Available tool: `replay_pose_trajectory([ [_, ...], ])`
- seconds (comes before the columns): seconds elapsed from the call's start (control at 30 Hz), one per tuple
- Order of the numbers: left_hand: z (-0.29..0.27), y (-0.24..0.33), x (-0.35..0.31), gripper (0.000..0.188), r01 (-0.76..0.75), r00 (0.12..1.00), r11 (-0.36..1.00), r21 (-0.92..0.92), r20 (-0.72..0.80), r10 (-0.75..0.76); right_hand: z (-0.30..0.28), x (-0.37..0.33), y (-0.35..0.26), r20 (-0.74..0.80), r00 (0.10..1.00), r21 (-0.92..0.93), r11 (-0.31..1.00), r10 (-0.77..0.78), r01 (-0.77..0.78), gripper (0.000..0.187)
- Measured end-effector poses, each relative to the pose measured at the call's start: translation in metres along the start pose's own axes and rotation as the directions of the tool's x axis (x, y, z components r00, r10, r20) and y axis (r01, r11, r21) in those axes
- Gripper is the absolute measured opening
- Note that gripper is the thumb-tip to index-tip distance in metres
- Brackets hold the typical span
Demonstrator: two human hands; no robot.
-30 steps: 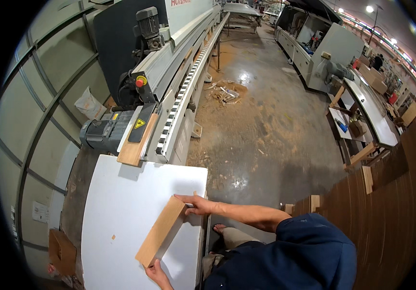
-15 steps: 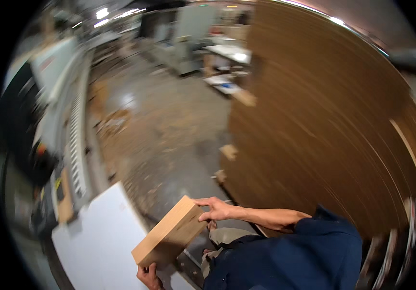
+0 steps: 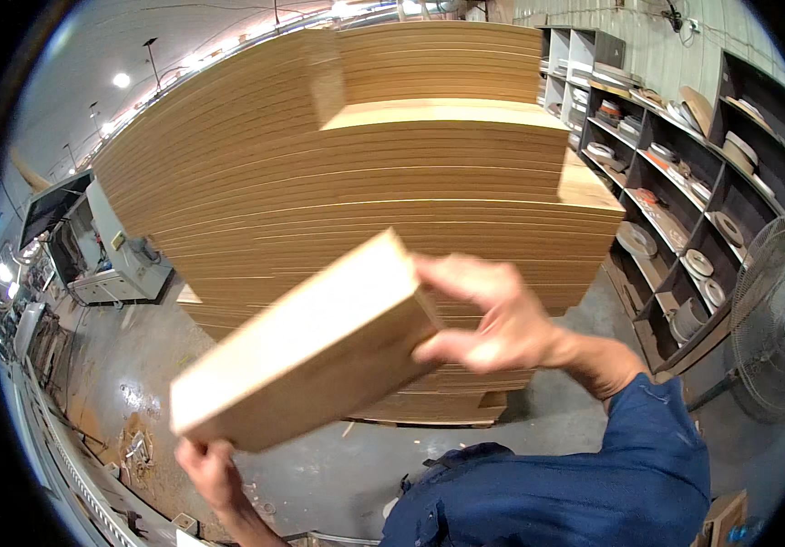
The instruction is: The person organizes wooden boards on a worktable and then stacks them onto a large pallet of similar boards, repeating the process.
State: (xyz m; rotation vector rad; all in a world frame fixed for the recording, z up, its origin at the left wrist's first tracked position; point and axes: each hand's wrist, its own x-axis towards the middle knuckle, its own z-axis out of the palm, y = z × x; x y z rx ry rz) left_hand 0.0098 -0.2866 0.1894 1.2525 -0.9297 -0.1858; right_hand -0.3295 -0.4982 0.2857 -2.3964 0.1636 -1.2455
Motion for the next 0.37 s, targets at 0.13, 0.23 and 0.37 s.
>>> replay_pose_trajectory([
  [0.13, 0.117, 0.088, 0.085, 0.022, -0.187, 0.958, 0.979, -0.083, 0.205, 0.2, -0.125, 0.014, -0.02, -0.167, 0.946, 0.033, 0.961, 0.277, -0.275, 0.058],
  [0.23, 0.192, 0.154, 0.141, 0.032, -0.179, 0.867, 0.98, -0.086, 0.458, 0.199, -0.21, 0.027, -0.006, -0.245, 0.924, 0.036, 0.955, 0.293, -0.294, 0.048],
  [0.37, 0.243, 0.2, 0.179, 0.053, -0.208, 0.84, 0.976, 0.067, 0.524, 0.143, -0.271, 0.047, 0.023, -0.136, 0.867, 0.197, 0.871, 0.479, -0.45, 0.048],
])
